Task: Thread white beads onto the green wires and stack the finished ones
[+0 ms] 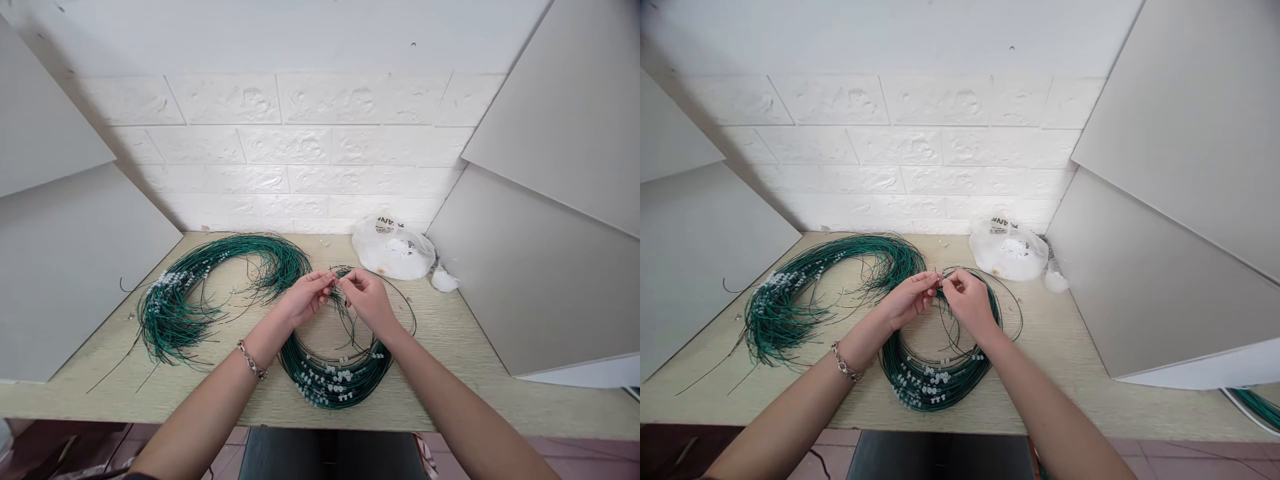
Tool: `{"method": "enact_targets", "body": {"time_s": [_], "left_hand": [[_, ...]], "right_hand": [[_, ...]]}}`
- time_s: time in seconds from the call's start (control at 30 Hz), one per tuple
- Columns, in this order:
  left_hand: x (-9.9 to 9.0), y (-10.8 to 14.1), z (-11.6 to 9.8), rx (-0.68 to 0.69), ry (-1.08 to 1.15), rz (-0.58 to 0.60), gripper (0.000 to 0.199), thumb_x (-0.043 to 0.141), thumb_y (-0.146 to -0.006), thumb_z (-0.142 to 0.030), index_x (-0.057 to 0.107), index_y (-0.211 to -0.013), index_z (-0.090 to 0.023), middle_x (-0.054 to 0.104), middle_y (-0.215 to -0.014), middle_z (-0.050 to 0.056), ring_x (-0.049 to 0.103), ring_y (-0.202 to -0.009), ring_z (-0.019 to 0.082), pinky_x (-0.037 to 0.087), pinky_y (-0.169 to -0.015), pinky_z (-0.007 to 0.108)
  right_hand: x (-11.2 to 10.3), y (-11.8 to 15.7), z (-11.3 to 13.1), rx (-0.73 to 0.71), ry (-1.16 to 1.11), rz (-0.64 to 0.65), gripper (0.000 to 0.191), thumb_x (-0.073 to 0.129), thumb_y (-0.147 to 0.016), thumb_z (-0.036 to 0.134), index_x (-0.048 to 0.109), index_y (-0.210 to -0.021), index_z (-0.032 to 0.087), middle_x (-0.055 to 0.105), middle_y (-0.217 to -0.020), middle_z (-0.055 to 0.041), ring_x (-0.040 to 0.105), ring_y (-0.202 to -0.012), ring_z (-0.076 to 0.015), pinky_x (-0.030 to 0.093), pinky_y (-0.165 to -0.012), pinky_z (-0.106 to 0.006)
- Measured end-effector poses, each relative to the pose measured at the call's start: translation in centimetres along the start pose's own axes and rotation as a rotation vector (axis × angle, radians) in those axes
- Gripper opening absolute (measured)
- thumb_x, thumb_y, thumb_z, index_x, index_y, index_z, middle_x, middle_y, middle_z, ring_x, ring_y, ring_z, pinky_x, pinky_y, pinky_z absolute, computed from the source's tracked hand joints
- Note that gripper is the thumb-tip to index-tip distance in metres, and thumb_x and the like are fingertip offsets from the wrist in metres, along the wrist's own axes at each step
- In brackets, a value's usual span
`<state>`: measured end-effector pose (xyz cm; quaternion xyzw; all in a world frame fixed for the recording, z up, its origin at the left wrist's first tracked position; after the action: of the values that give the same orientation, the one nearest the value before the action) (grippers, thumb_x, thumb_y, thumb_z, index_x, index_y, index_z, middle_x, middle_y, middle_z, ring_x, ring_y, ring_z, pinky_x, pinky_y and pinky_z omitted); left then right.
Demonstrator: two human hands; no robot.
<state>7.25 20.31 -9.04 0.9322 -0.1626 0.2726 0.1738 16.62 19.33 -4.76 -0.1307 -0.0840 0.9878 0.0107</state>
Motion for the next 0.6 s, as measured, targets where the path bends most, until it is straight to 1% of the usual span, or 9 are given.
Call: {"method": "enact_targets", "body": {"time_s": [0.1,0.2,0.4,0.6], "left_hand": [[0.7,0.2,0.6,-0.055,0.124,0.078,0.008,0.061,-0.067,-0.012,0.06,-0.074,-0.009,0.052,-0.061,0.0,0.043,-0.047,0.0,0.036,-0.041,0.008],[1.1,0.3,0.9,-0.099,0.205,0.098,0.005,0.057,-0.069,-0.008,0.06,-0.073,-0.007,0.053,-0.063,0.002,0.045,-0.05,0.001,0.039,-0.045,0.008],[1.1,0.5,1.0,-0.135,0.223,0.067,0.008,0.052,-0.071,-0.005,0.06,-0.071,-0.006,0.054,-0.062,0.003,0.046,-0.049,0.002,0.041,-0.046,0.009],[1.5,0.6,0.6,-0.1,0.23,0.106,0.007,0.053,-0.071,-0.005,0.06,-0.071,-0.007,0.054,-0.062,0.003,0.047,-0.051,0.002,0.041,-0.048,0.01]], "right_hand": [[-1.1,0.4,1.9,-0.153,0.115,-0.1,0.018,0.048,-0.07,0.029,0.051,-0.057,0.017,0.052,-0.053,0.0007,0.047,-0.051,-0.0112,0.037,-0.051,-0.023],[-1.1,0.8,2.9,-0.24,0.149,-0.118,0.016,0.05,-0.069,0.026,0.056,-0.057,0.016,0.057,-0.058,-0.0011,0.051,-0.055,-0.0123,0.04,-0.057,-0.024],[-1.1,0.9,2.9,-0.226,0.151,-0.12,0.016,0.05,-0.067,0.024,0.059,-0.057,0.017,0.06,-0.058,-0.0015,0.053,-0.055,-0.0131,0.042,-0.055,-0.025],[-1.2,0.9,2.9,-0.22,0.146,-0.139,0.015,0.049,-0.066,0.023,0.058,-0.055,0.017,0.059,-0.055,-0.001,0.052,-0.053,-0.0125,0.041,-0.054,-0.024]]}}
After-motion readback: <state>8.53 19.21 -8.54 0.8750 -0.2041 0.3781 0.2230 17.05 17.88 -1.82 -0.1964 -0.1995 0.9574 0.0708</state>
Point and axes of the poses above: each hand's wrist, its own y-axis away from the middle knuckle, its own x-axis out of the palm, z = x × y, the point moved 10 cm from there along -y, towards the middle knuckle
